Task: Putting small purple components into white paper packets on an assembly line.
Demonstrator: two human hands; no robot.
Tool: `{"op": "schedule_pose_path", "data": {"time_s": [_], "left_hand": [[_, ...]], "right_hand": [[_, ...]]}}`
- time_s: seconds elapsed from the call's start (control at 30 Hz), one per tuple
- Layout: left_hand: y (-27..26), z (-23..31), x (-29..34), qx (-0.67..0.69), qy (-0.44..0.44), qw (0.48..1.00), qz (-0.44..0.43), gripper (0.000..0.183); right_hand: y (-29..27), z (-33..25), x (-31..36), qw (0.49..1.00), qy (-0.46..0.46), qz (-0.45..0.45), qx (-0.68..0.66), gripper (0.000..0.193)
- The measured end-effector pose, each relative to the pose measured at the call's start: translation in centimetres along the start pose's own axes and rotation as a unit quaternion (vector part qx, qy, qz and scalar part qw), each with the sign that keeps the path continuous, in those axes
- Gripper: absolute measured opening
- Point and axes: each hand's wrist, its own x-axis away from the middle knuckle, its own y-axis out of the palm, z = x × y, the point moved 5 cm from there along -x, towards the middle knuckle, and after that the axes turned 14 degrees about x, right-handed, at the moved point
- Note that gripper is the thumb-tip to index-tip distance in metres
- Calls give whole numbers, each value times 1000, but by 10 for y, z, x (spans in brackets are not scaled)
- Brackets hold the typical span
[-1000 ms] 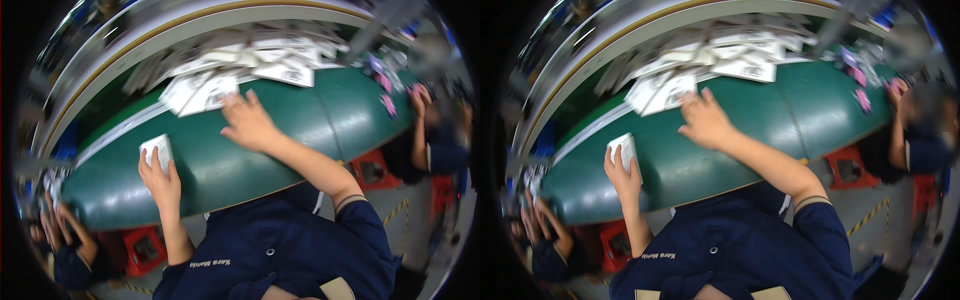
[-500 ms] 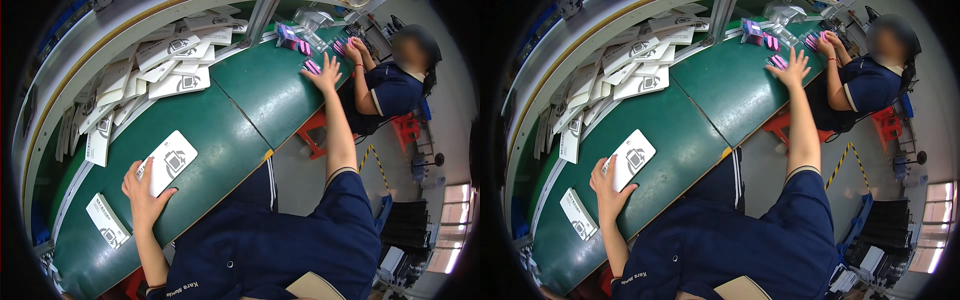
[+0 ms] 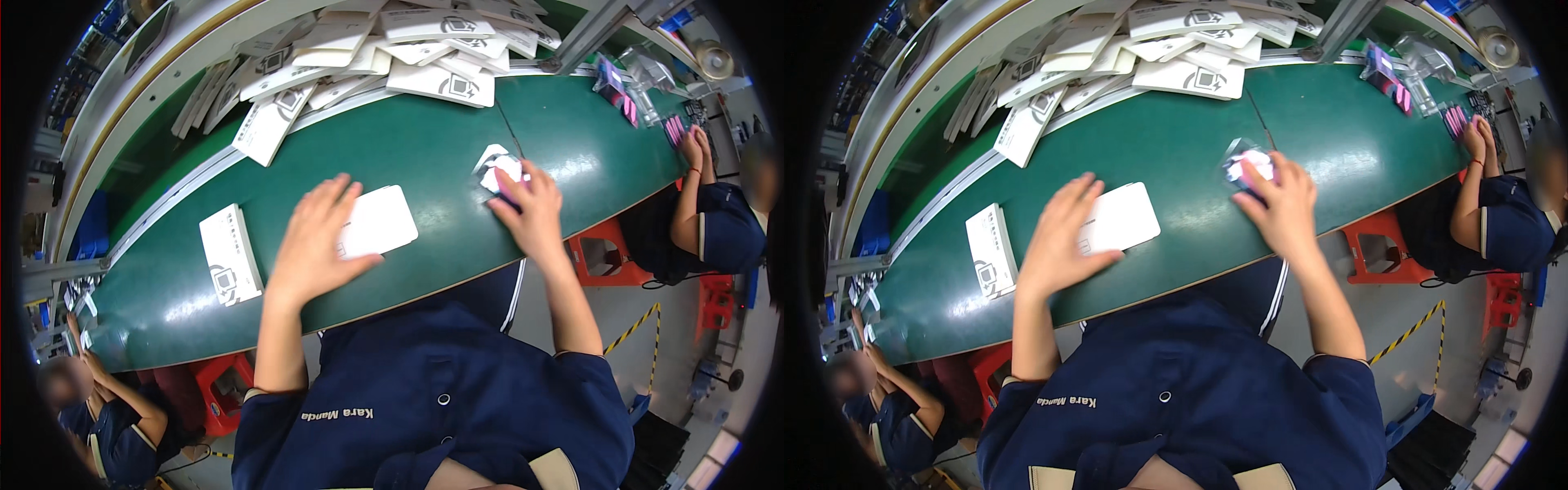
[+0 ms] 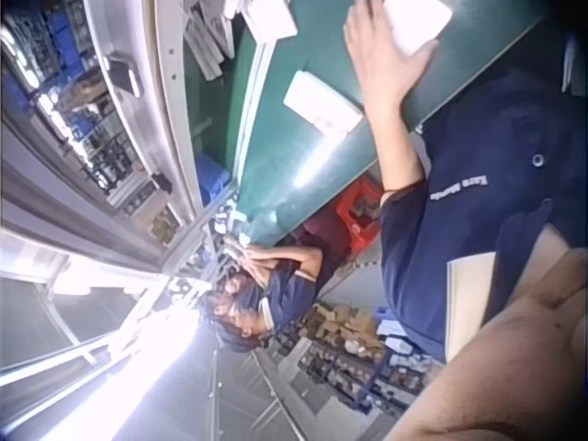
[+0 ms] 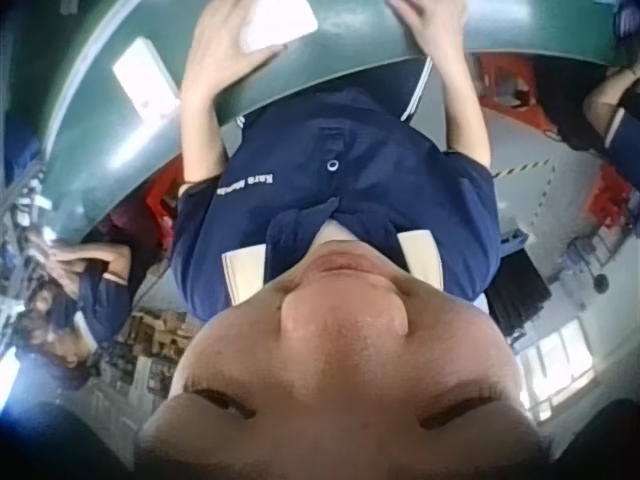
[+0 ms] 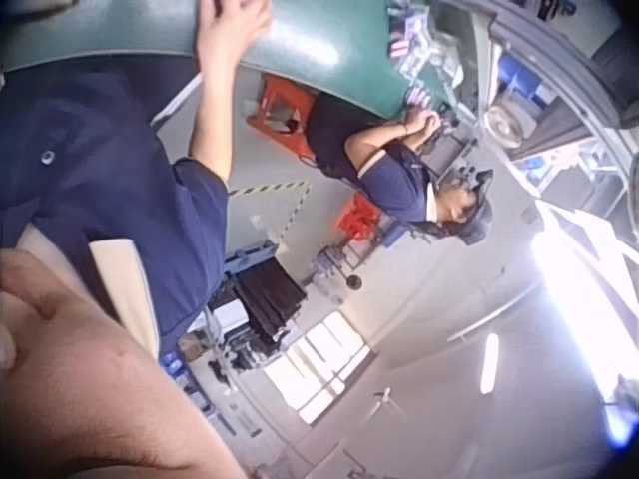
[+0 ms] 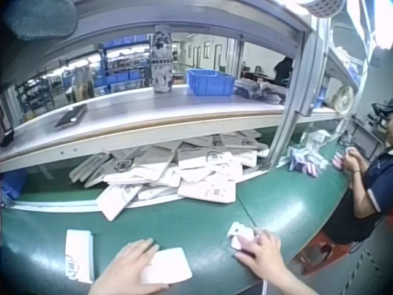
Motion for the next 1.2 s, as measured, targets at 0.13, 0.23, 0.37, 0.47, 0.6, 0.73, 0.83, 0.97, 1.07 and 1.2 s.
{"op": "schedule_pose_path", "data": {"time_s": [0.13,0.23,0.37,0.47,0.6,0.73,0.83,0.97,1.07,1.2], "left_hand": [[23,6,4,-3,21,1000,-18,86],[23,1,6,31,11,999,11,86],[20,2,1,50,1,999,-5,86],[24,4,3,60,28,998,-3,83],[29,6,1,57,22,998,-4,85],[21,21,-2,107,19,993,51,91],[17,27,-3,229,-6,958,173,100],[25,24,7,300,99,885,342,109],[36,21,10,349,94,859,363,90],[6,14,8,530,127,760,354,48]], "right_hand": [[-3,-80,-3,986,-146,-25,-76,48],[-4,-93,-6,967,-225,-80,-90,52],[2,-99,-10,941,-281,-127,-143,60],[0,-117,-14,926,-280,-147,-204,79],[6,-127,-17,843,-176,-105,-497,84],[-6,-117,-37,606,62,-17,-793,68],[-25,-118,-41,589,23,-42,-806,61],[-30,-153,-26,502,55,-243,-828,41],[-32,-161,-30,544,119,-152,-817,39],[-29,-169,-23,738,-57,43,-671,20]]}}
